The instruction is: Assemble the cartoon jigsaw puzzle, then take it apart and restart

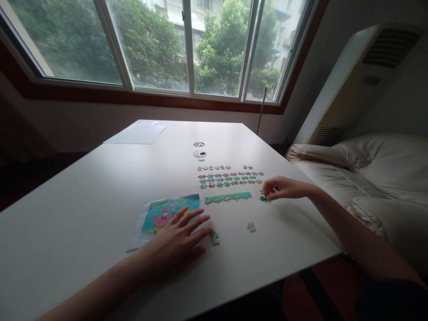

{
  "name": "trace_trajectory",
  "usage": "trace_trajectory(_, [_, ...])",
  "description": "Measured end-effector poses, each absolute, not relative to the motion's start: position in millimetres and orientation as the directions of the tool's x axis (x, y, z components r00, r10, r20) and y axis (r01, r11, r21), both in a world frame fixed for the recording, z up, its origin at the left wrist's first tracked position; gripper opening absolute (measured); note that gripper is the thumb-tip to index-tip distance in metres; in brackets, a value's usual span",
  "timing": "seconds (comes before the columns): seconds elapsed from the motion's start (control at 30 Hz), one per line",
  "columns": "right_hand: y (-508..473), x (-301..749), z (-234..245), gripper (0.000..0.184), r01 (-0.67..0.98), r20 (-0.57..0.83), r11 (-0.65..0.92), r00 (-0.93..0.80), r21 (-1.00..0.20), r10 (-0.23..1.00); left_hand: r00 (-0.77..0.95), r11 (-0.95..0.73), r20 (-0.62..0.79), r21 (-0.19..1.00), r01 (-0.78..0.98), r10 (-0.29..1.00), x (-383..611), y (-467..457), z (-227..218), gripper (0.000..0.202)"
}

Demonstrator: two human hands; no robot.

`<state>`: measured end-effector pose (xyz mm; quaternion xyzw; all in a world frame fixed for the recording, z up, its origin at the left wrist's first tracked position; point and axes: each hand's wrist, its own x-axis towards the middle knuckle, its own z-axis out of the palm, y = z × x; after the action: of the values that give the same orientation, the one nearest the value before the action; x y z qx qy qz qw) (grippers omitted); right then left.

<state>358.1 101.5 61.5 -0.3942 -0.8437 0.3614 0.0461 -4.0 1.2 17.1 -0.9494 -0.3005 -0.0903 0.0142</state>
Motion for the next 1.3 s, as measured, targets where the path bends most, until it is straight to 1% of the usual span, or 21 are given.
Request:
trace_trajectory(0.07, [95, 375, 56, 0.033, 0.681, -0.245, 0.366, -0.626, -0.635, 0.740, 0.804, -0.818, 0.173, 0.019, 0.574, 0.569, -4, 1, 17, 0.036])
trace_trajectory(0.2, [90, 402, 41, 0.037, 0.736, -0.265, 0.260, -0.513, -0.625, 0.817, 0.804, -0.821, 0.186, 0.020, 0.571, 0.564, -3, 2, 17, 0.035])
trace_trajectory(0.3, [89, 411, 35, 0.037, 0.755, -0.261, 0.228, -0.467, -0.615, 0.845, 0.802, -0.820, 0.194, 0.019, 0.572, 0.565, -3, 2, 16, 0.035])
trace_trajectory(0.43, [89, 410, 34, 0.036, 0.765, -0.236, 0.230, -0.446, -0.602, 0.863, 0.805, -0.819, 0.180, 0.008, 0.573, 0.565, -4, 2, 15, 0.035])
trace_trajectory(0.63, [90, 409, 35, 0.036, 0.772, -0.192, 0.267, -0.446, -0.577, 0.874, 0.806, -0.818, 0.169, 0.002, 0.576, 0.568, -3, 1, 17, 0.035])
trace_trajectory(0.73, [96, 410, 40, 0.038, 0.760, -0.121, 0.293, -0.437, -0.580, 0.891, 0.806, -0.817, 0.163, 0.006, 0.576, 0.570, -2, 1, 17, 0.035])
trace_trajectory(0.83, [110, 404, 50, 0.037, 0.767, -0.052, 0.350, -0.444, -0.537, 0.894, 0.807, -0.818, 0.161, 0.000, 0.575, 0.568, -3, 2, 16, 0.036])
trace_trajectory(1.0, [148, 372, 68, 0.034, 0.787, -0.055, 0.465, -0.529, -0.405, 0.847, 0.808, -0.819, 0.161, 0.007, 0.573, 0.567, -3, 1, 14, 0.035])
trace_trajectory(1.1, [175, 343, 72, 0.030, 0.776, -0.049, 0.518, -0.570, -0.359, 0.820, 0.806, -0.819, 0.164, 0.013, 0.574, 0.568, -2, 0, 15, 0.036])
trace_trajectory(1.3, [220, 272, 60, 0.021, 0.761, -0.050, 0.538, -0.592, -0.363, 0.804, 0.807, -0.819, 0.160, 0.026, 0.573, 0.569, -2, -1, 17, 0.036])
